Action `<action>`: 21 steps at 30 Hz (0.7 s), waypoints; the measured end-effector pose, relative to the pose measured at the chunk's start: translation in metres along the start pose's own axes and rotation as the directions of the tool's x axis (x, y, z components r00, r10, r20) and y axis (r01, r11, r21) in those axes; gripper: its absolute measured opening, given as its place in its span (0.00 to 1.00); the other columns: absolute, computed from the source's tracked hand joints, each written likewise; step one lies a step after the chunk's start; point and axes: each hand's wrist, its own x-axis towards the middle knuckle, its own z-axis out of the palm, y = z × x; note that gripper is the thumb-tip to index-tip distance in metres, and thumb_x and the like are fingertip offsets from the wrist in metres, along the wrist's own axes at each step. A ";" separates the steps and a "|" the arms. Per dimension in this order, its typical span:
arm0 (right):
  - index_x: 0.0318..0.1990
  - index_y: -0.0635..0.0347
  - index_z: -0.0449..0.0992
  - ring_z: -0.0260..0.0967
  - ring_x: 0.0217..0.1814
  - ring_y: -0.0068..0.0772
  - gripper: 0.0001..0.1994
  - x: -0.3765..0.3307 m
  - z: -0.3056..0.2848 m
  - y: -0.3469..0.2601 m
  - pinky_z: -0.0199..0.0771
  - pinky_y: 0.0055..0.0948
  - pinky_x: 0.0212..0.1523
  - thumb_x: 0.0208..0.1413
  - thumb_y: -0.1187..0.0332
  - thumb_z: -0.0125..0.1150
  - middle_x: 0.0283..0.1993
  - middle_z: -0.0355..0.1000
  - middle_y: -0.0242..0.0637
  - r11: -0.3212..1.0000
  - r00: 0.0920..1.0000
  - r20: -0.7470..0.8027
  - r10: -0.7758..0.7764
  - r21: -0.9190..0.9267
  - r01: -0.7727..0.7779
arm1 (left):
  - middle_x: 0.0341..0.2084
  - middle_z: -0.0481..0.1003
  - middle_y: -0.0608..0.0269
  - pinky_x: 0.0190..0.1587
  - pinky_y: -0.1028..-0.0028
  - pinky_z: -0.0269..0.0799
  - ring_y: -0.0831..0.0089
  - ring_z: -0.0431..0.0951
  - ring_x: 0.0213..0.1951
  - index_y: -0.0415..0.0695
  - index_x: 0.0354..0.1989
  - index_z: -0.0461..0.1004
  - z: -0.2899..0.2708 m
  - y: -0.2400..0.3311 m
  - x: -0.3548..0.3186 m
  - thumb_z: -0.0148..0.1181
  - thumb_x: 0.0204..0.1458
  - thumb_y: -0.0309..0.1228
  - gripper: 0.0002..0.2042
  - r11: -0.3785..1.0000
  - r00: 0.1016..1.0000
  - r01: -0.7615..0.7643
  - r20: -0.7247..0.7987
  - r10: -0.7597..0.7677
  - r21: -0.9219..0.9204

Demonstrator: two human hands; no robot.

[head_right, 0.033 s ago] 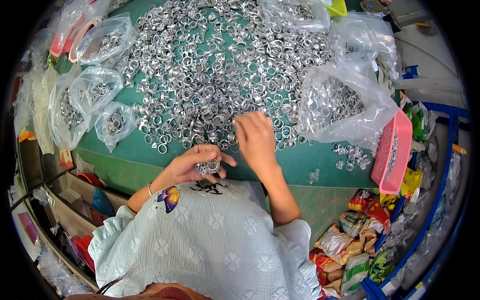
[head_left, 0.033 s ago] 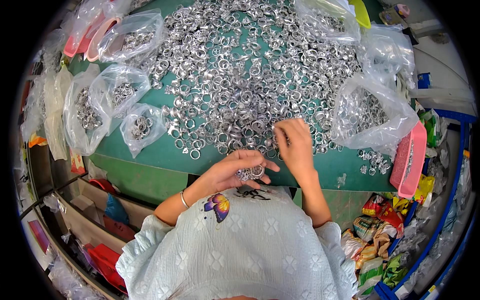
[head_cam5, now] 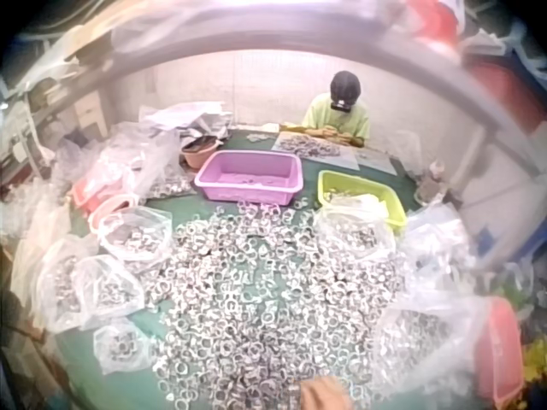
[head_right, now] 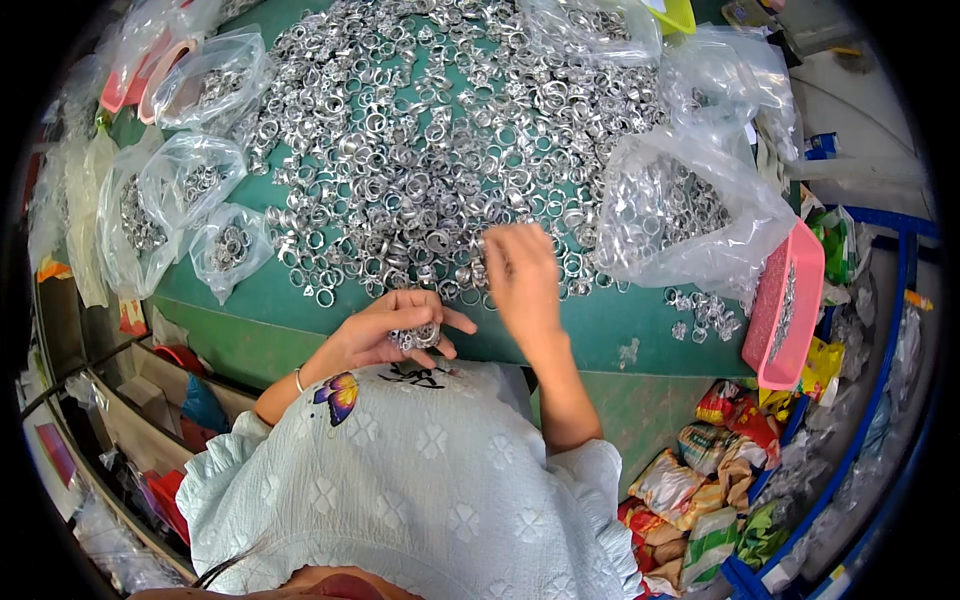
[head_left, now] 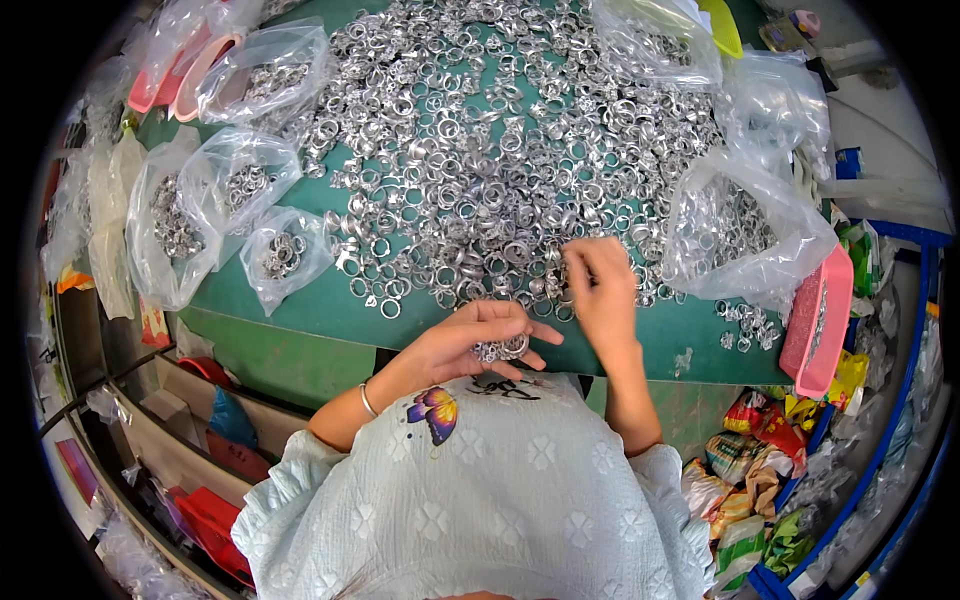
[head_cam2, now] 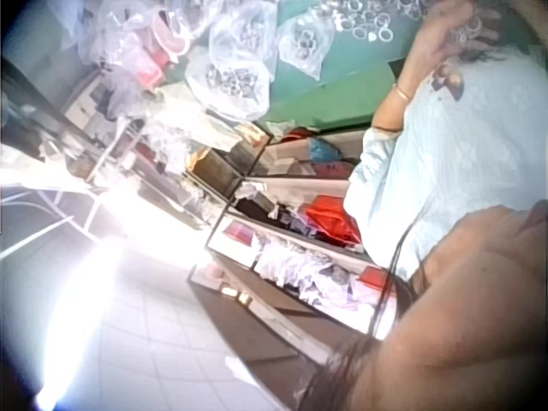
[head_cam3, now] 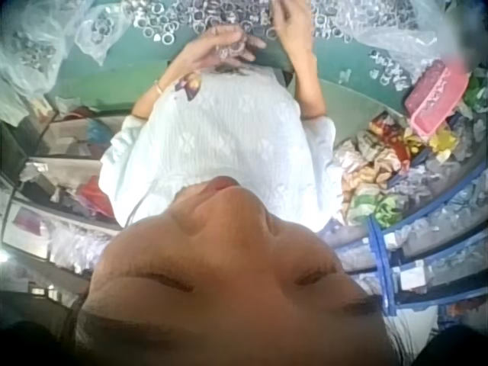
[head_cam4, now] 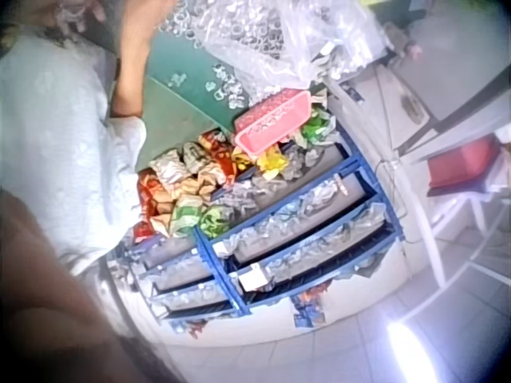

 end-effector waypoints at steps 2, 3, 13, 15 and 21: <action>0.36 0.64 0.73 0.67 0.28 0.34 0.07 -0.001 -0.010 0.007 0.67 0.28 0.31 0.48 0.78 0.56 0.26 0.70 0.38 0.969 0.978 -0.049 0.204 0.151 -0.194 | 0.33 0.71 0.56 0.29 0.75 0.77 0.69 0.76 0.34 0.42 0.34 0.69 -0.008 -0.003 -0.001 0.56 0.52 0.32 0.07 0.997 0.999 -0.015 0.042 0.012 0.073; 0.37 0.64 0.73 0.62 0.25 0.22 0.07 -0.001 -0.012 0.008 0.63 0.20 0.29 0.48 0.79 0.56 0.27 0.69 0.34 0.953 0.969 -0.070 0.236 0.212 -0.217 | 0.33 0.71 0.56 0.31 0.74 0.78 0.69 0.76 0.35 0.42 0.34 0.69 -0.011 -0.003 0.000 0.56 0.52 0.32 0.07 0.993 0.998 -0.017 0.066 0.009 0.115; 0.34 0.69 0.71 0.66 0.31 0.20 0.06 0.001 -0.015 -0.001 0.66 0.18 0.32 0.47 0.83 0.55 0.37 0.69 0.37 0.768 0.967 -0.072 0.245 0.624 -0.148 | 0.40 0.70 0.59 0.38 0.73 0.75 0.67 0.75 0.41 0.42 0.35 0.70 -0.004 -0.001 -0.003 0.55 0.52 0.30 0.06 0.979 0.988 -0.147 0.059 0.140 0.138; 0.33 0.69 0.73 0.66 0.31 0.19 0.04 0.007 -0.029 0.001 0.66 0.20 0.32 0.50 0.82 0.54 0.36 0.70 0.35 0.985 0.995 -0.006 0.101 0.139 -0.099 | 0.37 0.71 0.58 0.37 0.74 0.75 0.68 0.76 0.39 0.42 0.35 0.69 -0.006 -0.001 -0.001 0.55 0.52 0.30 0.06 0.981 0.991 -0.112 0.094 0.098 0.161; 0.36 0.68 0.73 0.70 0.29 0.22 0.05 0.021 -0.070 0.010 0.70 0.20 0.30 0.52 0.79 0.53 0.30 0.73 0.35 0.780 0.950 0.078 0.302 0.553 -0.293 | 0.31 0.71 0.57 0.32 0.74 0.77 0.69 0.75 0.35 0.42 0.36 0.68 -0.011 -0.003 0.005 0.54 0.53 0.30 0.06 0.990 0.995 -0.047 0.090 0.035 0.129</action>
